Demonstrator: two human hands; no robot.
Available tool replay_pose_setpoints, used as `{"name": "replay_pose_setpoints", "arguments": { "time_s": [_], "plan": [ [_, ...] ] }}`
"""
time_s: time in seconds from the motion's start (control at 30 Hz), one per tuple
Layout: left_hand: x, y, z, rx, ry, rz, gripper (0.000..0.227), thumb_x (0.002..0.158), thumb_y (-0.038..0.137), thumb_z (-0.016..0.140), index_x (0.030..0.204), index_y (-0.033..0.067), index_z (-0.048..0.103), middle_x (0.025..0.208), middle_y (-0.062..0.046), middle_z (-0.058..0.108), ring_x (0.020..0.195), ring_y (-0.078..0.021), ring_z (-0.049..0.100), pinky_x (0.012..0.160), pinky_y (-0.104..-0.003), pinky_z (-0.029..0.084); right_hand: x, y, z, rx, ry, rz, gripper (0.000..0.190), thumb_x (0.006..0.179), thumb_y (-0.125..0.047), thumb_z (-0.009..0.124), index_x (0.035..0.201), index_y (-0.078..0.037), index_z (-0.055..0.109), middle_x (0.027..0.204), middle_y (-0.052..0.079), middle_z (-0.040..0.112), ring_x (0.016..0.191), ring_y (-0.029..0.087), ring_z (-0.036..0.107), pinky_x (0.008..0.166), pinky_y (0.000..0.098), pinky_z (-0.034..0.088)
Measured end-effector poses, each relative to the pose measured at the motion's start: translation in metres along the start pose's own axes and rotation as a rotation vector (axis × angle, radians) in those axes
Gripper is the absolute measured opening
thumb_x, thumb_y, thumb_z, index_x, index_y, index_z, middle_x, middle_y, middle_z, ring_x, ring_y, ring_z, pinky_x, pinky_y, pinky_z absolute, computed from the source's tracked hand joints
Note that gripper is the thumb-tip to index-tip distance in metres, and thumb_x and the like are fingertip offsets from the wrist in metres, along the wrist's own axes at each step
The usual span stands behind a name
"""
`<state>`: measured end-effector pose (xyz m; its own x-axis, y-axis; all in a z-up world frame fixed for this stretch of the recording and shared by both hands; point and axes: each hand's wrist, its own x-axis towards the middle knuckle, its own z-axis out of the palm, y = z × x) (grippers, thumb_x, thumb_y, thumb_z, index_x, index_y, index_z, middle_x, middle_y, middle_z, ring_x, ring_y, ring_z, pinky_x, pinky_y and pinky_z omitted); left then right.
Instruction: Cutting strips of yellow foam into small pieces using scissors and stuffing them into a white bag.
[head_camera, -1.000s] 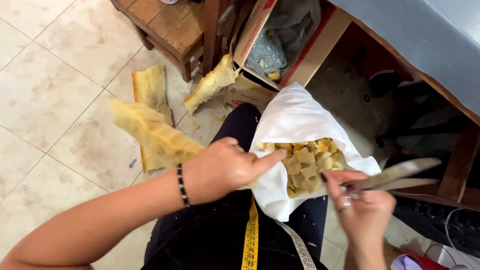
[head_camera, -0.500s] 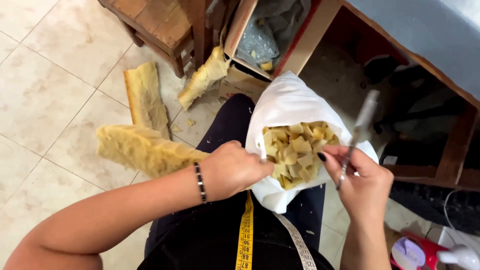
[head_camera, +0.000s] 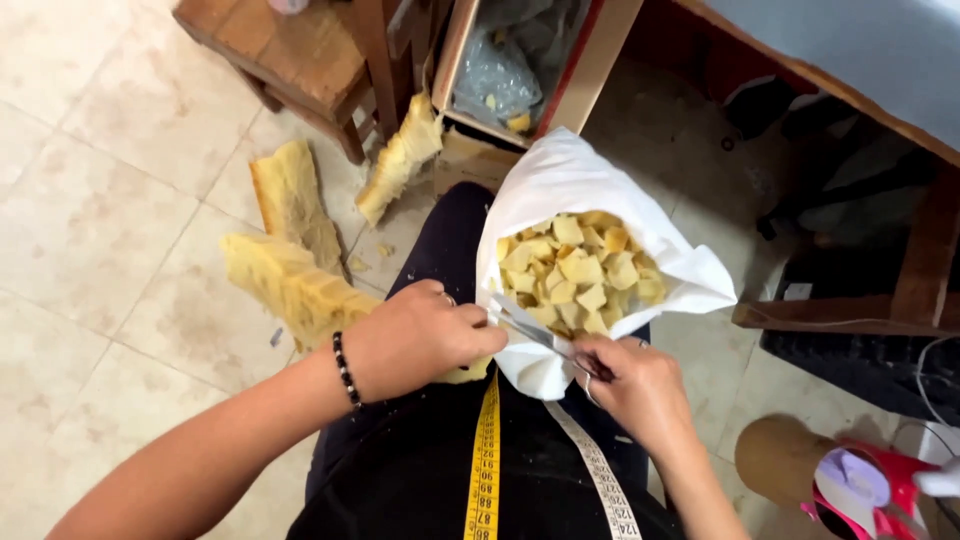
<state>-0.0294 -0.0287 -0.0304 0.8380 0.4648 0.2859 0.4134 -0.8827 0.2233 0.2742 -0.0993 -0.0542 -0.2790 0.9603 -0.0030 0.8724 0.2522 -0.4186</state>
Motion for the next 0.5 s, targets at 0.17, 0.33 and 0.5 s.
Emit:
{"name": "replay_pose_setpoints", "arguments": {
  "time_s": [0.17,0.33,0.5],
  "plan": [
    [0.0,-0.005,0.002,-0.054,-0.242,-0.025,0.01,0.094,0.01,0.068,0.091,0.0178,0.063,0.072,0.003,0.06,0.05,-0.0193,0.057,0.056,-0.038,0.045,-0.024,0.005,-0.002,0.159,-0.008,-0.099,0.026,0.078,-0.016,0.083,0.103,-0.022,0.076,0.089,-0.01,0.08,0.065,0.007,0.072,0.057,0.0235,0.06],
    [0.006,-0.008,-0.009,-0.059,-0.375,-0.041,0.011,0.094,0.015,0.072,0.092,0.0172,0.061,0.072,0.002,0.059,0.05,-0.0224,0.057,0.058,-0.039,0.044,-0.031,0.0,-0.008,0.283,-0.007,0.012,0.049,0.075,-0.011,0.086,0.121,-0.025,0.075,0.098,-0.007,0.083,0.069,0.005,0.071,0.068,0.0225,0.059],
    [0.006,-0.008,-0.053,-0.119,-0.399,-0.115,0.089,0.085,0.033,0.081,0.158,0.0233,0.031,0.094,-0.001,0.07,0.064,-0.0265,0.067,0.067,-0.041,0.05,-0.046,0.013,-0.02,0.675,0.049,0.217,0.03,0.068,-0.023,0.092,0.089,-0.016,0.072,0.075,-0.005,0.074,0.053,0.002,0.064,0.05,0.0155,0.053]
  ]
}}
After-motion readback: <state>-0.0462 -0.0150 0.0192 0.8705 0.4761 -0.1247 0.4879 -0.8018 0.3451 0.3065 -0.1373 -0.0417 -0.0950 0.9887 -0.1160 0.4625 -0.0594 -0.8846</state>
